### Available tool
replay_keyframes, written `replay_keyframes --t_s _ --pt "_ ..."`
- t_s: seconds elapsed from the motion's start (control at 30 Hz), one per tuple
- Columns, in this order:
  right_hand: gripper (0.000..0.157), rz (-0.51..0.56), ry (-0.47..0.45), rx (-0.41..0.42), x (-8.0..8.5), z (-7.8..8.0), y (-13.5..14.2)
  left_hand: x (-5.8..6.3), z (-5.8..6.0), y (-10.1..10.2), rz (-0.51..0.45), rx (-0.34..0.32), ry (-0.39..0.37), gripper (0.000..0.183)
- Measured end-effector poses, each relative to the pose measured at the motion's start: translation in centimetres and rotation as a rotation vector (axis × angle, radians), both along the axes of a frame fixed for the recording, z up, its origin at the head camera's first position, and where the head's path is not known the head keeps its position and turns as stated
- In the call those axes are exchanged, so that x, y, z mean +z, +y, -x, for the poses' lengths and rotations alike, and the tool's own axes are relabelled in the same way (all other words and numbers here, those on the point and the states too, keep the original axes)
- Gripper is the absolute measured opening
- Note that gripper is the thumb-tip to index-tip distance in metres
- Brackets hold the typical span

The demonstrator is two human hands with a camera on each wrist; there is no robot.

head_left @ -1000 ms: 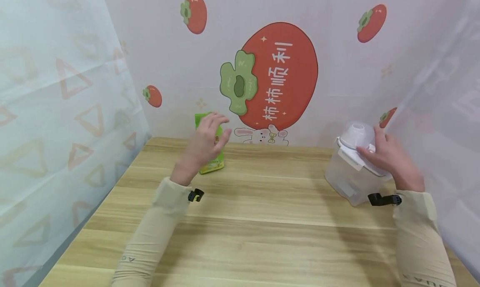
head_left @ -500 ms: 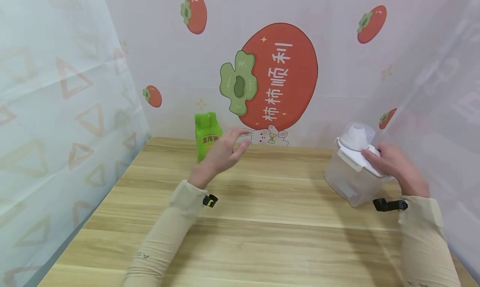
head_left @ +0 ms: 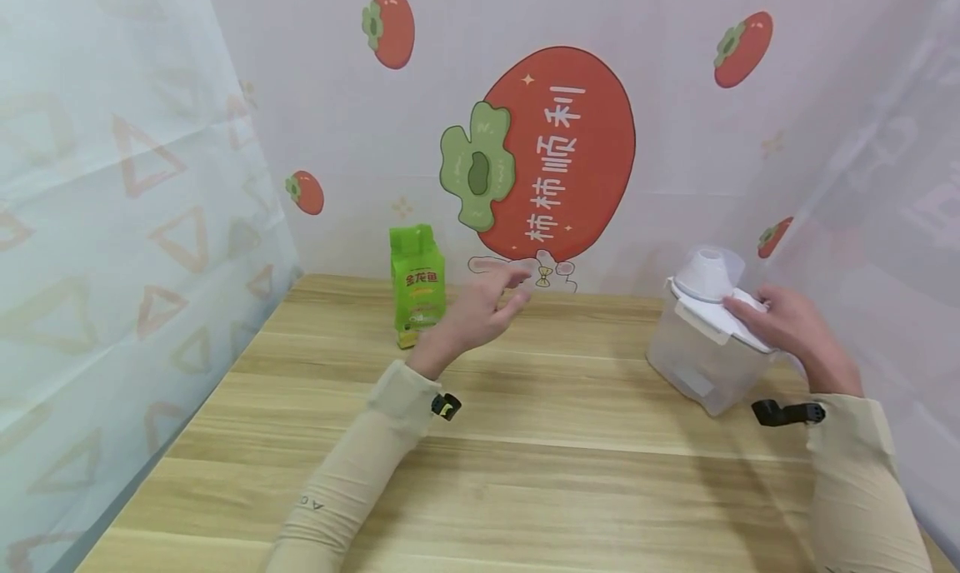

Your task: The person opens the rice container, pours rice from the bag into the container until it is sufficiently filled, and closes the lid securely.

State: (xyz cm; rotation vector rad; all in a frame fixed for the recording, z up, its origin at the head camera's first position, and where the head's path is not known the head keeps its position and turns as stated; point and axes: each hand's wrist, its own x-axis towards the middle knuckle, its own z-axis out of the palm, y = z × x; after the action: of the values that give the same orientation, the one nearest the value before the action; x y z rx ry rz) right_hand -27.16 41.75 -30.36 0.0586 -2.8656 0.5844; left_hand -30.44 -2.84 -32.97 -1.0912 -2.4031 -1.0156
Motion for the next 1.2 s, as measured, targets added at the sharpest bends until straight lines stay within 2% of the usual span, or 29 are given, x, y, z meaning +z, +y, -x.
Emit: replay_keyframes --t_s 0.13,0.37,0.67,0.97,1.2 --pt "0.049 0.039 0.024 -0.016 0.2 0.0 -0.1 -0.3 0.0 1.5 -0.007 -0.029 -0.101 0.041" --pt "0.047 0.083 0.082 -0.024 0.5 -0.2 -1.0 -0.7 0.1 3.9 -0.027 -0.090 -0.211 0.044" --pt "0.040 0.128 0.156 0.029 1.0 -0.4 -3.1 -0.7 0.0 6.0 -0.073 -0.155 -0.233 0.045" --pt "0.039 0.199 0.164 0.045 1.3 -0.8 -6.0 -1.7 -0.5 6.8 -0.062 -0.127 -0.382 0.069" --pt "0.034 0.247 0.166 0.103 1.6 -0.9 -8.2 -2.4 -0.4 7.8 -0.032 -0.117 -0.396 0.075"
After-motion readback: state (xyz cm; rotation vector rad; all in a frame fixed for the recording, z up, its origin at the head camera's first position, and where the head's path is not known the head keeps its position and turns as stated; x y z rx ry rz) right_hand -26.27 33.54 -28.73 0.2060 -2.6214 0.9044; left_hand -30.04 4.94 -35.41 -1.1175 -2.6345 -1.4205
